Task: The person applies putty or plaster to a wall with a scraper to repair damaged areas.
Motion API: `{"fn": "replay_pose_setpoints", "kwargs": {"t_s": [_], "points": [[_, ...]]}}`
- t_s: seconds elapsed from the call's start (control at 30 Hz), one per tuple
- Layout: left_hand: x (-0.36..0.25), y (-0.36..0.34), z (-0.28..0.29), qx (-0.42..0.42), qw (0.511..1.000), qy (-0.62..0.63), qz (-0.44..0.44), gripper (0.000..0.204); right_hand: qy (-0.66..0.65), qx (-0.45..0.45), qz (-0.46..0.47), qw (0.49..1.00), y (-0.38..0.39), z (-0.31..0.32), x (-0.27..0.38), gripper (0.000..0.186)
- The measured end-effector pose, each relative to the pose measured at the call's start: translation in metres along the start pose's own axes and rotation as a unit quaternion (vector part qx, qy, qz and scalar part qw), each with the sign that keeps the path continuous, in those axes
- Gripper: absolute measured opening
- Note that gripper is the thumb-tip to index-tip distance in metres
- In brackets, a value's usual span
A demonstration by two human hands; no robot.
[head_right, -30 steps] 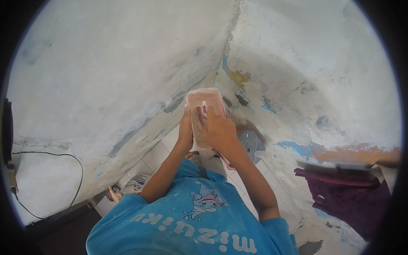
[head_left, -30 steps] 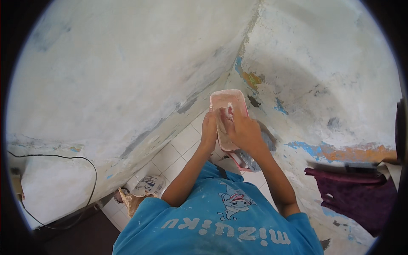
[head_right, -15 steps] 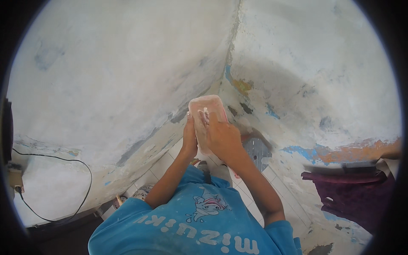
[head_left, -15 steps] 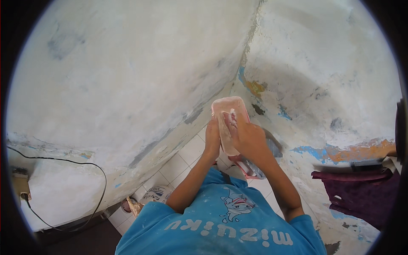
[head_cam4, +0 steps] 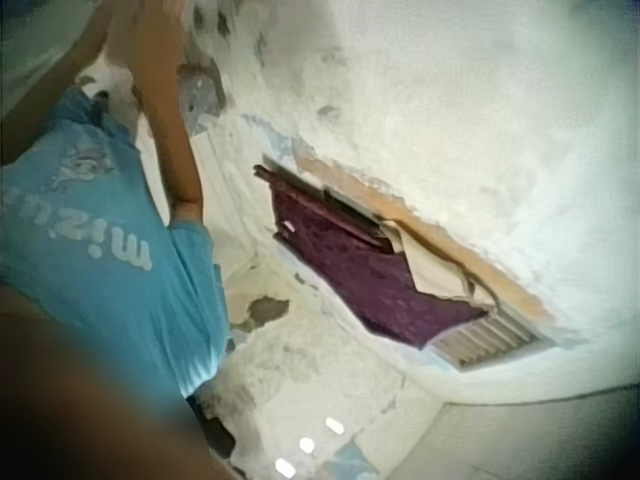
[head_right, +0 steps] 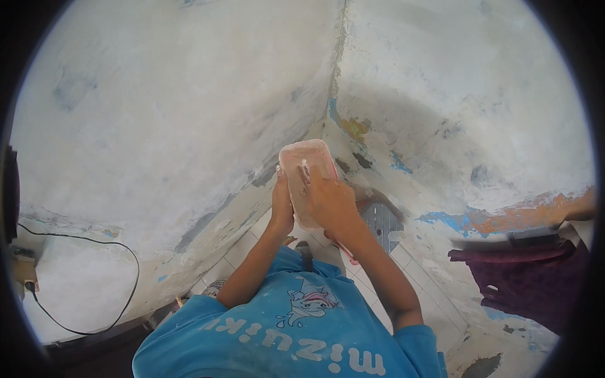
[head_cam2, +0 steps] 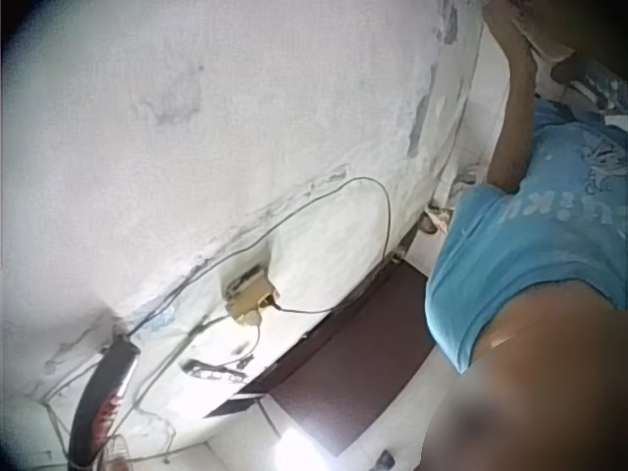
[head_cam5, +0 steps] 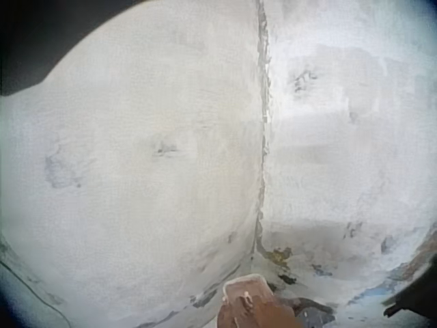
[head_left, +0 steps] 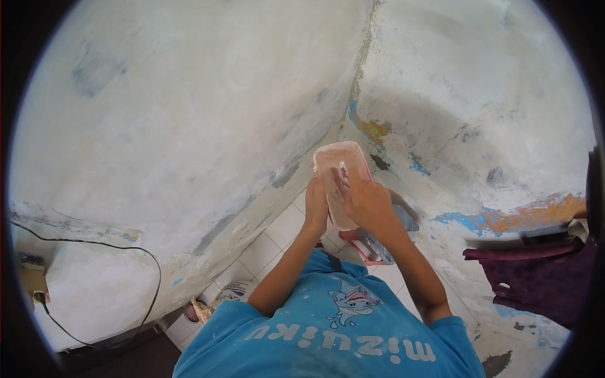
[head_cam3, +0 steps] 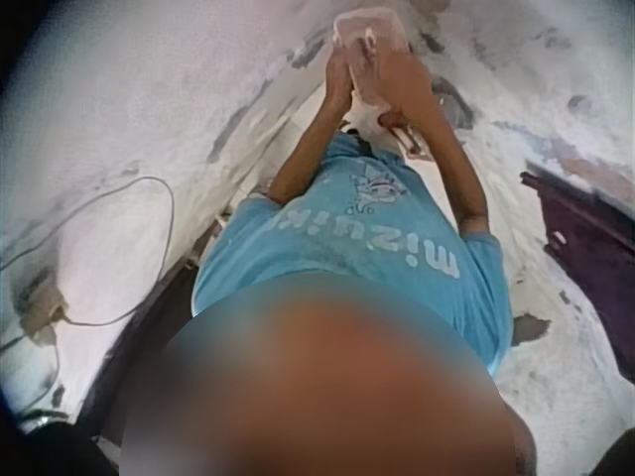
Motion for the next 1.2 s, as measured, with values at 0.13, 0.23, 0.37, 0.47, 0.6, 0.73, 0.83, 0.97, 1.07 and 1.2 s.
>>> {"fn": "replay_pose_setpoints", "kwargs": {"t_s": [0.13,0.23,0.37,0.47,0.6,0.73,0.83,0.97,1.07,1.2], "points": [[-0.001,0.002,0.000,-0.011,1.000,-0.011,0.002,0.048,-0.032,-0.049,0.010,0.998,0.007,0.019,0.006,0.044],[0.015,-0.015,0.011,-0.003,1.000,-0.014,-0.019,0.048,0.013,-0.053,0.042,0.998,0.008,0.004,0.008,0.044],[0.011,-0.007,-0.003,0.001,1.000,-0.018,0.009,0.048,0.000,-0.145,0.064,0.987,-0.005,0.004,-0.009,0.045],[0.006,-0.006,-0.003,0.010,0.999,-0.033,0.020,0.047,0.039,-0.047,-0.027,0.998,-0.009,0.009,-0.034,0.044],[0.002,-0.004,-0.003,0.009,1.000,-0.016,0.017,0.047,0.054,0.011,0.005,0.998,0.014,-0.007,-0.027,0.043],[0.017,-0.009,0.000,-0.011,0.999,-0.036,0.024,0.061,-0.010,-0.048,0.021,0.999,0.012,-0.023,-0.013,0.037],[0.022,-0.004,-0.007,-0.026,0.999,-0.017,0.037,0.054,0.012,-0.126,0.027,0.992,0.000,-0.025,-0.032,0.034],[0.019,-0.001,-0.005,-0.007,0.999,0.019,0.051,0.055,0.072,-0.030,0.009,0.997,0.007,-0.012,-0.044,0.036],[0.032,-0.009,0.004,0.014,0.997,-0.024,0.077,0.072,0.093,0.035,-0.001,0.995,0.023,-0.029,-0.041,0.035],[0.048,-0.014,0.002,-0.025,0.997,-0.031,0.059,0.072,-0.004,-0.085,0.056,0.995,0.012,-0.039,-0.033,0.034]]}}
Point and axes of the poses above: each hand's wrist, its own y-axis away from the middle knuckle, its own z-axis out of the back of the hand, x = y × z, the point moved 6 cm from there along -y, towards the middle knuckle, and after that the axes turned 10 degrees about z, right-handed, at the moved point
